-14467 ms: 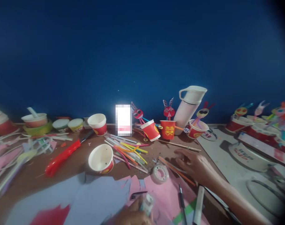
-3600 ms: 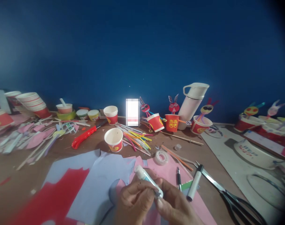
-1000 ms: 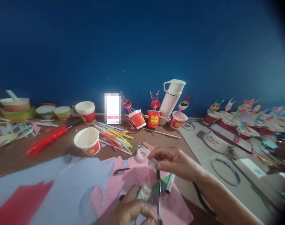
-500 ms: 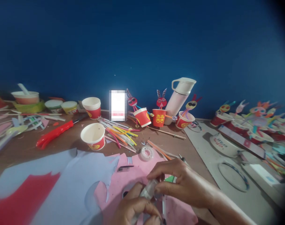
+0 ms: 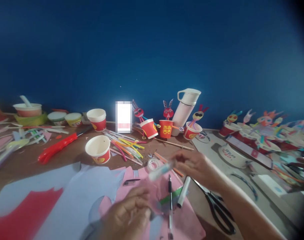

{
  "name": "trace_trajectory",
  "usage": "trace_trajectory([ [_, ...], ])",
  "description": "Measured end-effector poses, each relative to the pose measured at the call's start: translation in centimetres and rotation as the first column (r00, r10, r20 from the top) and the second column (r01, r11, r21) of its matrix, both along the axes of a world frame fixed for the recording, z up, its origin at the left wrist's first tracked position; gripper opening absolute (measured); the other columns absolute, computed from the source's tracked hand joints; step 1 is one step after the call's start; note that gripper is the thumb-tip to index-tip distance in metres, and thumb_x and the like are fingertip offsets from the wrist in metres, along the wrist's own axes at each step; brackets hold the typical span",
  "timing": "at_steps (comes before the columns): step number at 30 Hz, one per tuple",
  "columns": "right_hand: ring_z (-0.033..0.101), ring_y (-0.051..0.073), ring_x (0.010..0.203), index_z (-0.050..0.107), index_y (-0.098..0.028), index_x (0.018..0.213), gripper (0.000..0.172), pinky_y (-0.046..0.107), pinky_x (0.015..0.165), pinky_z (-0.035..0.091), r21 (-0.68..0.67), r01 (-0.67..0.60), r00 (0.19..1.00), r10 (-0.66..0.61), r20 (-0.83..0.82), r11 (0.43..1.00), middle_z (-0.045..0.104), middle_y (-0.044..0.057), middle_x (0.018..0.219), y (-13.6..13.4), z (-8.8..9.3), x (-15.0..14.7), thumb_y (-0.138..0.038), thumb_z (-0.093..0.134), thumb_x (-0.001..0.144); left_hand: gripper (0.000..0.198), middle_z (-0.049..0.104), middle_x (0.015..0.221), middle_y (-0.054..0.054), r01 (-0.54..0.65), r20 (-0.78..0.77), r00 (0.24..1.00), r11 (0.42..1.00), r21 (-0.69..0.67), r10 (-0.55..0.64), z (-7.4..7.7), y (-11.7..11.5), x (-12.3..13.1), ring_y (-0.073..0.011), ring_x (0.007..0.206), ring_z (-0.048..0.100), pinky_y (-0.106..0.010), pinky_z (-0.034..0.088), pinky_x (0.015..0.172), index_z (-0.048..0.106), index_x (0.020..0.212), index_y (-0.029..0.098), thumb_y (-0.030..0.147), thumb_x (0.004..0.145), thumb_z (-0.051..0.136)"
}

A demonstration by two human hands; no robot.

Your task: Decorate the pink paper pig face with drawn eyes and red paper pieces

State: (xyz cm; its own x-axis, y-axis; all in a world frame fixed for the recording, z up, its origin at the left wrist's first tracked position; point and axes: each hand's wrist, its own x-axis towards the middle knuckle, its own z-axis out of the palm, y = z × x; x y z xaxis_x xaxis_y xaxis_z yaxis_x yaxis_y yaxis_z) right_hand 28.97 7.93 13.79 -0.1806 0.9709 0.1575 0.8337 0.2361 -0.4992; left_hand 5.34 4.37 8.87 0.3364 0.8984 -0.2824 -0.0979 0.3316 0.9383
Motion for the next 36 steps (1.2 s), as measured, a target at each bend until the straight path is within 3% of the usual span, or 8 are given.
trace_trajectory([
  [2, 0.064, 0.015, 0.071, 0.065, -0.022, 0.095, 0.018, 0.024, 0.063, 0.047, 0.104, 0.109, 0.99, -0.118, 0.083, 0.989, 0.07, 0.001, 0.083, 1.7, -0.6, 1.7, -0.024, 0.052, 0.083, 0.02, 0.066, 0.109, -0.006, -0.07, 0.026, 0.997, 0.996, -0.054, 0.071, -0.2, 0.7, -0.4, -0.0228, 0.096, 0.059, -0.027, 0.046, 0.073, 0.072, 0.064, 0.022, 0.042, 0.064, 0.073],
  [6, 0.063, 0.024, 0.082, 0.065, -0.019, 0.097, 0.023, 0.031, 0.068, 0.044, 0.235, 0.154, 0.962, -0.201, 0.188, 0.96, 0.066, 0.009, 0.095, 4.0, -3.0, 3.3, -0.021, 0.048, 0.082, 0.035, 0.063, 0.069, -0.005, -0.035, 0.193, 0.977, 0.955, -0.293, 0.095, -0.6, 1.2, -0.9, -0.0155, 0.066, 0.055, -0.022, 0.042, 0.05, 0.074, 0.073, 0.017, 0.046, 0.055, 0.079],
  [11, 0.063, 0.021, 0.08, 0.06, -0.02, 0.095, 0.018, 0.029, 0.067, 0.044, 0.319, 0.178, 0.953, -0.243, 0.178, 0.931, 0.066, 0.006, 0.09, 4.0, -5.3, 4.4, -0.022, 0.051, 0.08, 0.02, 0.066, 0.083, -0.006, -0.099, 0.257, 0.94, 0.902, -0.421, 0.223, 0.1, 0.6, -0.9, -0.0148, 0.071, 0.054, -0.021, 0.039, 0.049, 0.069, 0.067, 0.016, 0.032, 0.059, 0.078],
  [17, 0.063, 0.021, 0.074, 0.06, -0.02, 0.082, 0.006, 0.031, 0.064, 0.046, 0.35, 0.125, 0.955, -0.208, 0.213, 0.929, 0.067, 0.005, 0.08, 4.1, -7.3, 6.3, -0.023, 0.055, 0.08, 0.018, 0.062, 0.076, -0.003, -0.059, 0.214, 0.964, 0.908, -0.414, 0.16, 0.4, 0.4, -0.9, -0.0115, 0.065, 0.05, -0.021, 0.035, 0.048, 0.065, 0.07, 0.014, 0.03, 0.066, 0.072],
  [22, 0.058, 0.023, 0.098, 0.064, -0.018, 0.09, 0.015, 0.036, 0.081, 0.043, 0.466, -0.037, 0.973, -0.074, 0.218, 0.884, 0.063, 0.01, 0.103, 0.9, -5.1, 2.3, -0.021, 0.05, 0.087, 0.012, 0.058, 0.071, -0.001, 0.016, 0.295, 0.946, 0.891, -0.455, 0.133, 0.1, 0.3, -0.1, -0.0105, 0.06, 0.049, -0.022, 0.034, 0.047, 0.06, 0.076, 0.015, 0.026, 0.075, 0.059],
  [24, 0.058, 0.017, 0.084, 0.065, -0.023, 0.086, 0.012, 0.031, 0.077, 0.04, 0.506, -0.163, 0.971, 0.046, 0.236, 0.847, 0.066, 0.002, 0.088, -1.2, -3.5, -0.4, -0.018, 0.054, 0.086, 0.009, 0.057, 0.069, -0.001, 0.039, 0.3, 0.945, 0.867, -0.498, 0.13, 0.3, 0.3, 0.4, -0.0106, 0.059, 0.049, -0.022, 0.033, 0.046, 0.057, 0.075, 0.015, 0.024, 0.075, 0.055],
  [27, 0.053, 0.013, 0.071, 0.066, -0.022, 0.087, 0.019, 0.031, 0.07, 0.035, 0.566, -0.402, 0.913, 0.264, 0.312, 0.72, 0.065, 0.0, 0.078, -3.7, -1.9, -3.4, -0.009, 0.052, 0.086, 0.01, 0.054, 0.067, 0.0, 0.054, 0.282, 0.953, 0.847, -0.529, 0.115, 0.8, 0.2, 1.2, -0.0115, 0.059, 0.049, -0.023, 0.032, 0.045, 0.055, 0.073, 0.016, 0.025, 0.071, 0.057],
  [36, 0.051, 0.014, 0.074, 0.066, -0.02, 0.094, 0.021, 0.033, 0.074, 0.032, 0.518, -0.507, 0.859, 0.358, 0.365, 0.689, 0.066, 0.0, 0.076, -4.4, -1.5, -4.1, -0.01, 0.048, 0.088, 0.011, 0.05, 0.067, 0.002, 0.062, 0.282, 0.955, 0.86, -0.507, 0.097, 1.4, -0.3, 1.4, -0.0116, 0.062, 0.046, -0.023, 0.031, 0.046, 0.054, 0.079, 0.016, 0.022, 0.07, 0.057],
])
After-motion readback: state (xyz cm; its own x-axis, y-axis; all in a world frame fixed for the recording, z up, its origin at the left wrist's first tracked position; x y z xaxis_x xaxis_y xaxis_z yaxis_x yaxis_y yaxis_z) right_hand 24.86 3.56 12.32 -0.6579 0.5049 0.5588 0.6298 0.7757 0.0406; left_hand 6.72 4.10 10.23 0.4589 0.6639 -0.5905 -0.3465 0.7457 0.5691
